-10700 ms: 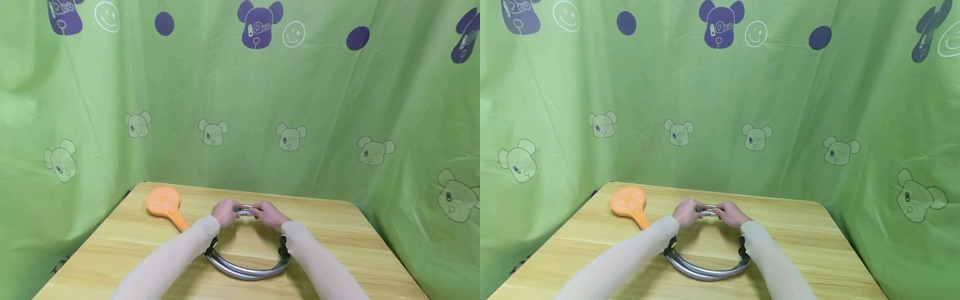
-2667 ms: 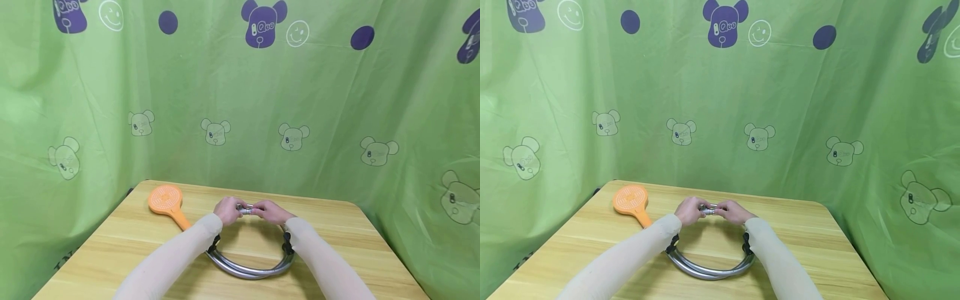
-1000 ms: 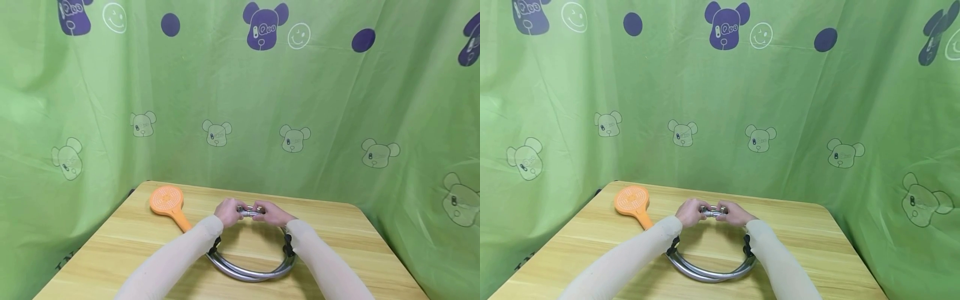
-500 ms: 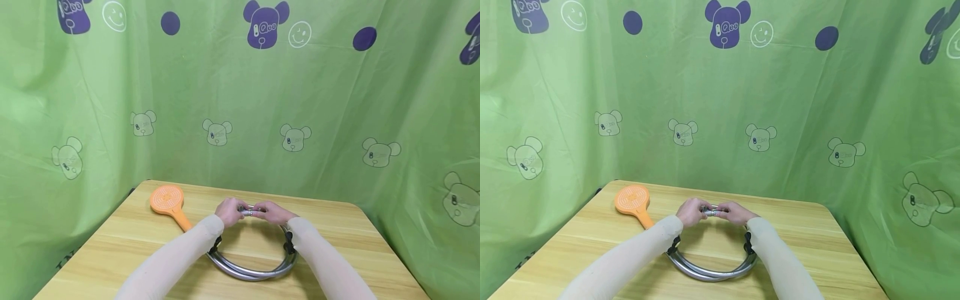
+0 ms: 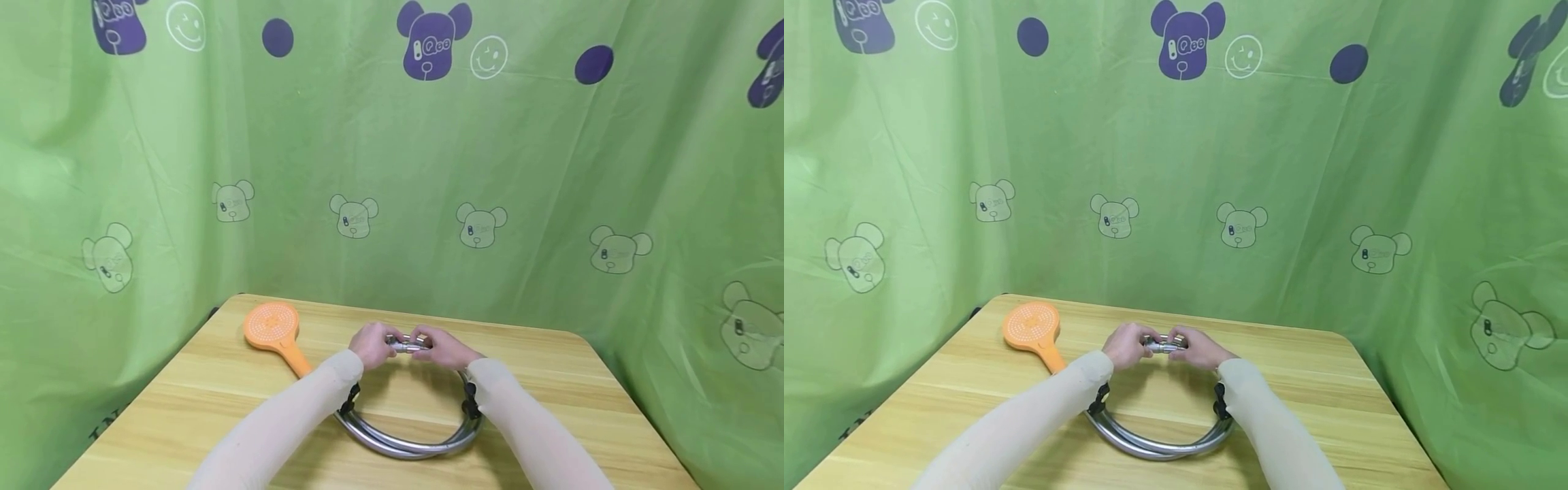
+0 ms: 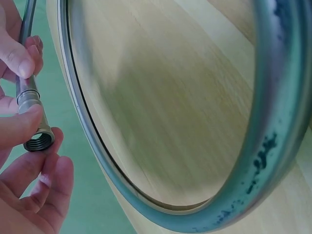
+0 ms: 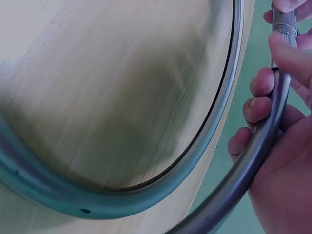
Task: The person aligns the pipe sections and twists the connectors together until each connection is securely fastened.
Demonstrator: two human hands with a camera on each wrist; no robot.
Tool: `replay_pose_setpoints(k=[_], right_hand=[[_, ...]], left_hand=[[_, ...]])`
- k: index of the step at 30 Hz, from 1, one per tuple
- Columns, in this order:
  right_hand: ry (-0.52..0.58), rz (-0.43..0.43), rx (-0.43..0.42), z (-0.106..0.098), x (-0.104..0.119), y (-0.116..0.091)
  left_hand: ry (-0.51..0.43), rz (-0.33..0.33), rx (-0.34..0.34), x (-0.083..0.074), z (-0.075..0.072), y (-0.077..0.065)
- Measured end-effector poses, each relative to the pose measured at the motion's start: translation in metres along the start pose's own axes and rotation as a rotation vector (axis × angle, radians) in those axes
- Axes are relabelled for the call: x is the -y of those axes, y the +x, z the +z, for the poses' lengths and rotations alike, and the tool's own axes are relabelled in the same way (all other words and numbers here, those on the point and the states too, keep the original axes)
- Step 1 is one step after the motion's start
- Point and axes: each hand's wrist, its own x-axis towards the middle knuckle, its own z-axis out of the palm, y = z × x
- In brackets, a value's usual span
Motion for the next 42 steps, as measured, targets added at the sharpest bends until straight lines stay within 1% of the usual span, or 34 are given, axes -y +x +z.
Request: replay_pose_setpoints(k=[2,6,12,17,21,26,29,32,37,42], right_hand=[[-0.009,-0.010,-0.012,0.000,0.000,0.000],[-0.014,-0.002,-0.014,-0.001,0.001,0.000],[-0.030,-0.006,0.011,-0.004,0.000,0.001],[-0.022,-0.006,0.024,-0.006,0.002,0.000],[-0.020,0.017,0.010,-0.006,0.003,-0.001],[-0.045,0.023,-0.020,-0.006,0.003,-0.004],[-0.065,0.015,-0.040,-0.008,0.001,-0.005],[-0.057,0.030,-0.066,-0.010,-0.003,-0.006],[-0.027,0.082,-0.120,-0.014,-0.011,-0.009],[-0.042,0.137,-0.155,-0.020,-0.018,-0.014]], left_hand=[[-0.004,-0.003,0.003,0.000,0.000,0.000],[0.000,-0.004,0.004,-0.001,0.000,0.000],[0.017,0.009,-0.004,0.000,0.001,0.000],[0.058,0.023,-0.020,-0.001,0.002,0.001],[0.082,0.043,-0.042,-0.002,0.003,0.001],[0.076,0.048,-0.055,-0.006,0.004,0.001],[0.059,0.044,-0.058,-0.009,0.004,0.001],[0.029,0.029,-0.060,-0.012,0.003,0.001],[-0.007,-0.003,-0.070,-0.015,0.001,0.001],[-0.023,-0.041,-0.054,-0.012,0.000,0.000]])
